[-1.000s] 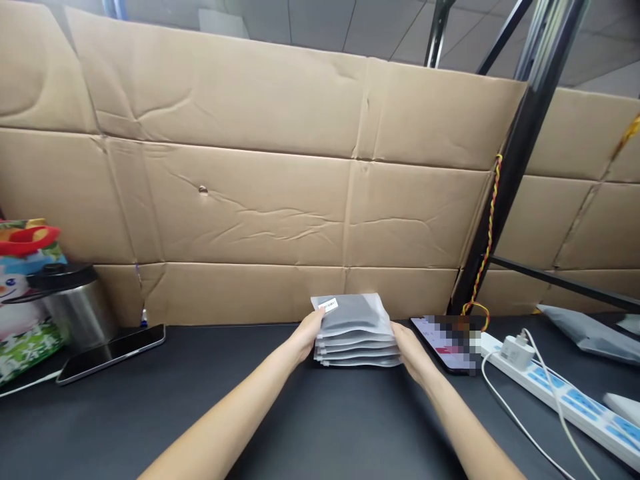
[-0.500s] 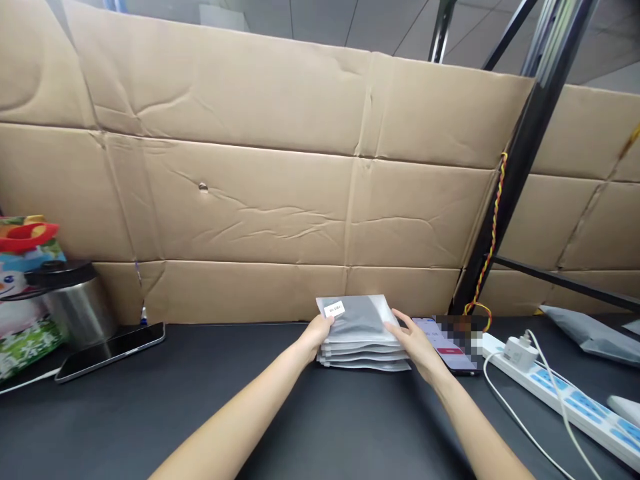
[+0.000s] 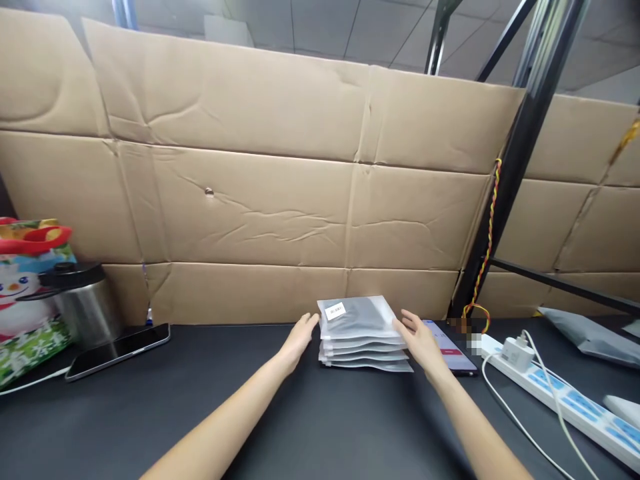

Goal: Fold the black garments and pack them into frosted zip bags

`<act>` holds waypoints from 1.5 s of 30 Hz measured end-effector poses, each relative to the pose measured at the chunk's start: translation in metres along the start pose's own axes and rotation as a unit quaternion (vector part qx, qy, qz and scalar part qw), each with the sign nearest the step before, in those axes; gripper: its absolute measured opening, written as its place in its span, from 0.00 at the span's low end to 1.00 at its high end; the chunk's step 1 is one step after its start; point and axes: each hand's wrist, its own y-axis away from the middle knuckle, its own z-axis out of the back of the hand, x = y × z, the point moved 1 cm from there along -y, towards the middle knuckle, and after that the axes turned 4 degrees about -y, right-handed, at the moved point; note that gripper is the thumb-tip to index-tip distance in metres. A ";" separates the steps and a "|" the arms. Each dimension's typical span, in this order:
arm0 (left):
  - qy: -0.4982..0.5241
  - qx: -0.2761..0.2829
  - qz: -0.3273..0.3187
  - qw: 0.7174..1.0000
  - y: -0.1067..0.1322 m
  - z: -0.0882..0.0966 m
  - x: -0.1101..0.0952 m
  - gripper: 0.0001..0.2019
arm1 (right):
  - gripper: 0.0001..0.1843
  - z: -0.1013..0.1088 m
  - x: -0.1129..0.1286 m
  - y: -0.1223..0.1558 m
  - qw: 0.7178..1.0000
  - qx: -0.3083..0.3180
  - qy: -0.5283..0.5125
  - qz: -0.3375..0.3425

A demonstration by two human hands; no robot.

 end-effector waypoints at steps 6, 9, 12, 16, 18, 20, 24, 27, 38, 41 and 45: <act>-0.160 -0.054 -0.033 0.985 0.058 0.104 0.011 0.24 | 0.20 -0.036 0.062 0.053 0.925 -0.002 0.116 0.361; -0.362 -0.046 -0.067 0.929 0.087 0.143 0.033 0.26 | 0.22 -0.069 0.078 0.097 0.862 0.199 0.166 0.437; -0.538 -0.013 -0.123 0.834 0.107 0.163 0.054 0.25 | 0.23 -0.091 0.076 0.127 0.818 0.374 0.205 0.386; -0.611 -0.002 -0.157 0.776 0.116 0.171 0.066 0.24 | 0.26 -0.097 0.061 0.131 0.827 0.435 0.225 0.276; -0.618 -0.002 -0.157 0.770 0.116 0.171 0.066 0.24 | 0.26 -0.096 0.056 0.127 0.837 0.433 0.223 0.250; -0.620 0.008 -0.153 0.770 0.116 0.170 0.062 0.24 | 0.25 -0.096 0.054 0.124 0.845 0.426 0.221 0.237; -0.608 0.033 -0.136 0.782 0.120 0.171 0.051 0.24 | 0.24 -0.097 0.052 0.123 0.859 0.413 0.211 0.218; -0.585 0.062 -0.117 0.800 0.124 0.173 0.042 0.24 | 0.25 -0.096 0.049 0.122 0.867 0.407 0.200 0.208; -0.555 0.083 -0.107 0.821 0.126 0.179 0.039 0.25 | 0.25 -0.098 0.044 0.120 0.869 0.407 0.196 0.203; -0.558 0.088 -0.099 0.819 0.127 0.178 0.038 0.25 | 0.26 -0.098 0.046 0.120 0.866 0.413 0.205 0.195; -0.556 0.077 -0.111 0.820 0.128 0.178 0.037 0.24 | 0.26 -0.099 0.048 0.119 0.866 0.416 0.207 0.184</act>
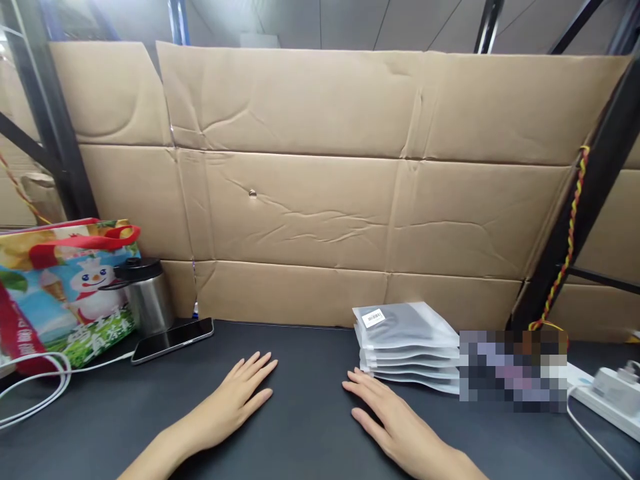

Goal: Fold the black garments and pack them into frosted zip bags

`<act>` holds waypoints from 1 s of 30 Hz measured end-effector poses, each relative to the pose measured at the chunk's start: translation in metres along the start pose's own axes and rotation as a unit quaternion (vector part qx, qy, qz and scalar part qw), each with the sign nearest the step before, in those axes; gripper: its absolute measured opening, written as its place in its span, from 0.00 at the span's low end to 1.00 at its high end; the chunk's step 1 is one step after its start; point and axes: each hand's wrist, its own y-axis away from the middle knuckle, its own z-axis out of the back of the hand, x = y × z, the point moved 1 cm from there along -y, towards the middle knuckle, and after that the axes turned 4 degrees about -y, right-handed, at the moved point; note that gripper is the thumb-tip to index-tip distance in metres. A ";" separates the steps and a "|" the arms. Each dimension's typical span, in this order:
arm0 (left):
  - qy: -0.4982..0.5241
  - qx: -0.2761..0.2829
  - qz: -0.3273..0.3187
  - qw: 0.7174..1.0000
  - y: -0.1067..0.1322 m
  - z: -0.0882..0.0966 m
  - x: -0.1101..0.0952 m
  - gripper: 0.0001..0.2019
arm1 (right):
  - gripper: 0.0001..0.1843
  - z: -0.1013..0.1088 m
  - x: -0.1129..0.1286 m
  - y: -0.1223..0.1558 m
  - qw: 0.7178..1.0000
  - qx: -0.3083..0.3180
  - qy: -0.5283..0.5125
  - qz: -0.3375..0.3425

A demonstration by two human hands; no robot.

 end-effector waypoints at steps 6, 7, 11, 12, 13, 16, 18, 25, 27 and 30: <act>0.004 -0.014 -0.016 1.000 0.000 -0.001 0.002 0.24 | 0.25 0.000 0.000 0.001 1.000 -0.003 -0.014 0.003; 0.002 -0.012 -0.015 1.000 0.000 -0.001 0.003 0.24 | 0.25 0.000 0.000 0.001 1.000 -0.001 -0.012 0.003; -0.002 -0.013 -0.012 1.000 0.000 -0.002 0.004 0.24 | 0.25 0.000 0.001 0.001 1.000 0.001 -0.006 0.000; -0.001 -0.019 -0.014 1.000 0.000 -0.002 0.004 0.23 | 0.25 0.000 0.001 0.001 1.000 0.001 -0.007 0.000; 0.000 -0.023 -0.017 1.000 0.000 -0.002 0.003 0.23 | 0.25 0.000 0.002 0.001 1.000 0.001 -0.008 0.000; 0.001 -0.025 -0.021 0.999 0.000 -0.001 0.003 0.23 | 0.25 0.000 0.002 0.001 1.000 0.000 -0.006 0.000; 0.001 -0.019 -0.018 1.000 0.000 -0.001 0.003 0.23 | 0.25 0.000 0.002 0.000 1.000 0.001 -0.002 -0.001; 0.004 -0.020 -0.019 1.000 -0.001 -0.004 0.006 0.24 | 0.26 0.000 0.001 -0.001 1.000 0.005 0.009 -0.001; 0.003 -0.023 -0.023 0.999 0.000 -0.005 0.007 0.24 | 0.26 -0.001 0.000 -0.001 1.000 0.001 0.009 0.002; 0.000 -0.021 -0.020 1.000 0.000 -0.005 0.008 0.24 | 0.26 -0.001 0.000 -0.002 1.000 -0.001 0.012 0.005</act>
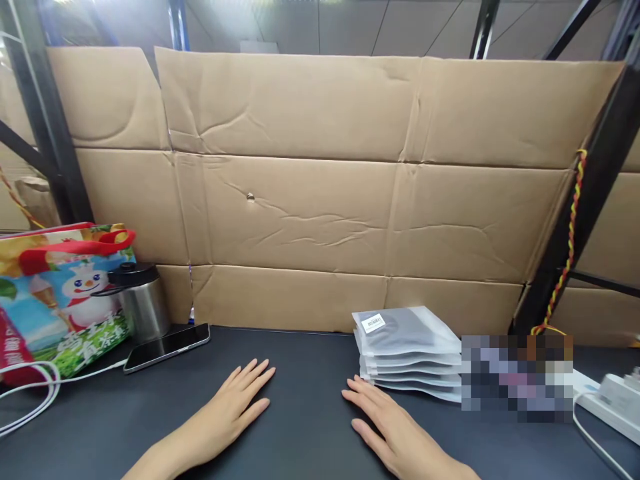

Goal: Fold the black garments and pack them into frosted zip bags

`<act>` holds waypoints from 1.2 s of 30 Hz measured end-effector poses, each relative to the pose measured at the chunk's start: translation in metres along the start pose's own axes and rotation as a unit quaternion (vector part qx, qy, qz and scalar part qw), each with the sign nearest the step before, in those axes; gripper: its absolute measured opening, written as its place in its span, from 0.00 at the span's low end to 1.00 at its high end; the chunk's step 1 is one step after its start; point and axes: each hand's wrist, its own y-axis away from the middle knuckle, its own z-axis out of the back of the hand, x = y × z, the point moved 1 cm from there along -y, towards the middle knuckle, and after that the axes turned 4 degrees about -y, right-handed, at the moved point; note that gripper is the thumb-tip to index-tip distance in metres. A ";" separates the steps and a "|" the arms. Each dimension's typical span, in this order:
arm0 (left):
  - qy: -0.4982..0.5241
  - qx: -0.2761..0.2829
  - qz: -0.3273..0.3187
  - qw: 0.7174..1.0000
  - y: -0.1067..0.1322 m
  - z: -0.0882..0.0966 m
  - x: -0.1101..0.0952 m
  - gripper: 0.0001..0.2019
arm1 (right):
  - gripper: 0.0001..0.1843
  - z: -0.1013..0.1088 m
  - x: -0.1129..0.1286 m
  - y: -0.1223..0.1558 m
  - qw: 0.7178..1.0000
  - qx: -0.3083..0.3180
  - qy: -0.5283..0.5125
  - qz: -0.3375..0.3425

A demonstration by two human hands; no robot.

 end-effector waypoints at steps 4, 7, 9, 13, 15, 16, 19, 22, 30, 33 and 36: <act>-0.002 0.008 0.006 1.000 0.000 0.001 -0.002 0.24 | 0.26 0.000 0.001 -0.001 1.000 0.007 0.007 -0.007; -0.005 0.023 0.014 1.000 0.000 0.002 -0.003 0.24 | 0.26 0.001 0.002 -0.001 1.000 0.015 0.008 -0.015; -0.007 0.024 0.015 1.000 0.000 0.002 -0.004 0.24 | 0.26 0.002 0.003 -0.001 1.000 0.018 0.007 -0.019; -0.006 0.020 0.013 1.000 0.000 0.003 -0.004 0.24 | 0.26 0.003 0.005 -0.001 1.000 0.014 0.004 -0.019; -0.008 0.013 0.010 1.000 -0.001 0.003 -0.004 0.24 | 0.26 0.003 0.005 -0.002 1.000 0.012 0.003 -0.017; -0.010 0.010 0.009 1.000 -0.001 0.003 -0.003 0.24 | 0.25 0.002 0.004 -0.002 1.000 0.013 0.004 -0.017; -0.012 0.012 0.011 1.000 -0.001 0.002 -0.003 0.24 | 0.26 0.002 0.004 -0.002 1.000 0.018 0.012 -0.017; -0.018 0.020 0.011 1.000 -0.002 0.001 -0.002 0.24 | 0.27 0.001 0.004 -0.001 0.999 0.025 0.022 -0.018; -0.031 0.004 0.002 1.000 0.000 0.002 -0.002 0.24 | 0.28 0.002 0.005 0.000 0.999 0.033 0.026 -0.023; -0.033 0.006 0.002 0.999 0.000 0.003 -0.003 0.24 | 0.27 0.003 0.006 -0.001 0.999 0.035 0.023 -0.026; -0.032 0.013 0.002 0.999 0.000 0.003 -0.004 0.24 | 0.27 0.004 0.007 -0.001 0.999 0.036 0.022 -0.030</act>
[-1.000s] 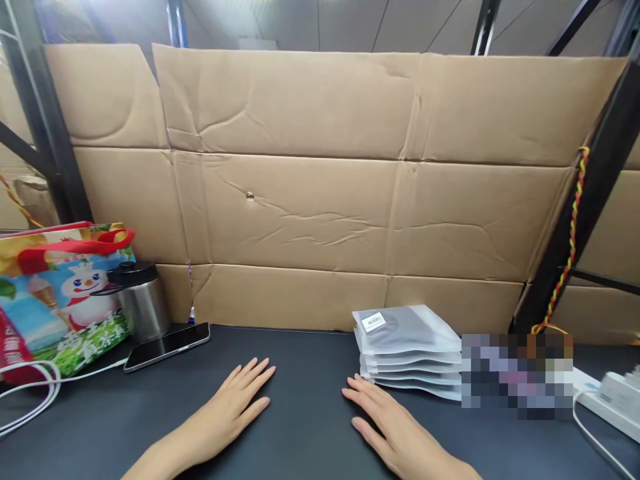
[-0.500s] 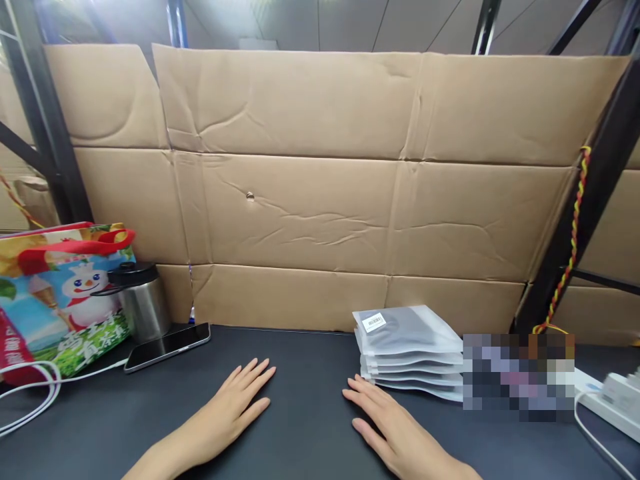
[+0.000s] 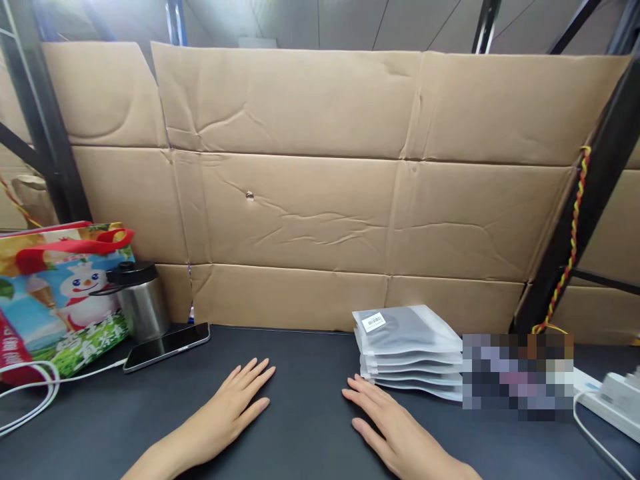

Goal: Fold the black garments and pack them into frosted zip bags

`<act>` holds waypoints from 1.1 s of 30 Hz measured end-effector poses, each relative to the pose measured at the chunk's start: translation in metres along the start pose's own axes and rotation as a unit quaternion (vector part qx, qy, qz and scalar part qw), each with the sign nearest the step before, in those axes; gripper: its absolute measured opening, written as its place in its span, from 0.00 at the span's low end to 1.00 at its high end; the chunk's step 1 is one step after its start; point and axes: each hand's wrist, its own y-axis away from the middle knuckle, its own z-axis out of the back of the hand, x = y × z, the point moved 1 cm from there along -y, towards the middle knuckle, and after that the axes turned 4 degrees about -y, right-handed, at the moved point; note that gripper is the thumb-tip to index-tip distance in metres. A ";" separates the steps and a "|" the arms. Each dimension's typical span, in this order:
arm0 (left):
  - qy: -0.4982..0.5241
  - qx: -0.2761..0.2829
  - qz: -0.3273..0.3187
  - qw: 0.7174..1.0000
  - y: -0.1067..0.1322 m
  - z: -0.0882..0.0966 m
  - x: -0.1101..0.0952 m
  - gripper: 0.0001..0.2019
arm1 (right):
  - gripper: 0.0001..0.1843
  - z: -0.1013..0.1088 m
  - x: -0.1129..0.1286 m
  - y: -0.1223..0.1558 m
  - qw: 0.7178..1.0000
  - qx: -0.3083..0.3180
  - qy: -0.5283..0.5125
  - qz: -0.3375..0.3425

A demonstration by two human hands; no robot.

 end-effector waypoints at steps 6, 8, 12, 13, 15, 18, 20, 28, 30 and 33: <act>0.003 0.010 0.008 1.000 -0.001 0.000 0.000 0.24 | 0.27 0.000 -0.002 0.000 1.000 0.001 0.002 0.003; 0.004 0.013 0.008 1.000 -0.001 0.000 -0.001 0.24 | 0.27 0.000 -0.002 0.000 1.000 0.002 0.001 0.002; 0.005 0.014 0.006 1.000 0.000 -0.001 0.000 0.24 | 0.27 0.001 0.000 0.000 1.000 0.001 -0.004 0.000; 0.004 0.010 0.004 1.000 0.000 -0.001 0.000 0.24 | 0.27 0.001 0.000 0.001 1.000 0.000 -0.005 0.001; 0.001 -0.001 0.002 1.000 0.000 -0.001 0.001 0.24 | 0.27 0.001 0.000 0.000 1.000 -0.001 -0.005 0.005; -0.003 -0.012 -0.006 1.000 0.000 -0.001 0.001 0.24 | 0.27 0.001 0.000 0.000 1.000 0.001 -0.002 0.005; -0.004 -0.012 -0.007 1.000 0.000 0.000 0.001 0.24 | 0.27 0.001 0.000 0.000 1.000 0.002 0.000 0.002; 0.003 -0.005 0.003 1.000 -0.001 0.002 -0.001 0.24 | 0.27 0.002 0.001 0.001 1.000 0.004 0.002 0.004; 0.004 0.003 0.007 1.000 -0.001 0.001 -0.001 0.24 | 0.27 0.002 0.001 0.001 1.000 0.003 -0.001 0.002; 0.005 0.001 0.004 1.000 -0.001 0.001 -0.001 0.24 | 0.27 0.003 0.002 0.001 1.000 0.004 -0.004 0.003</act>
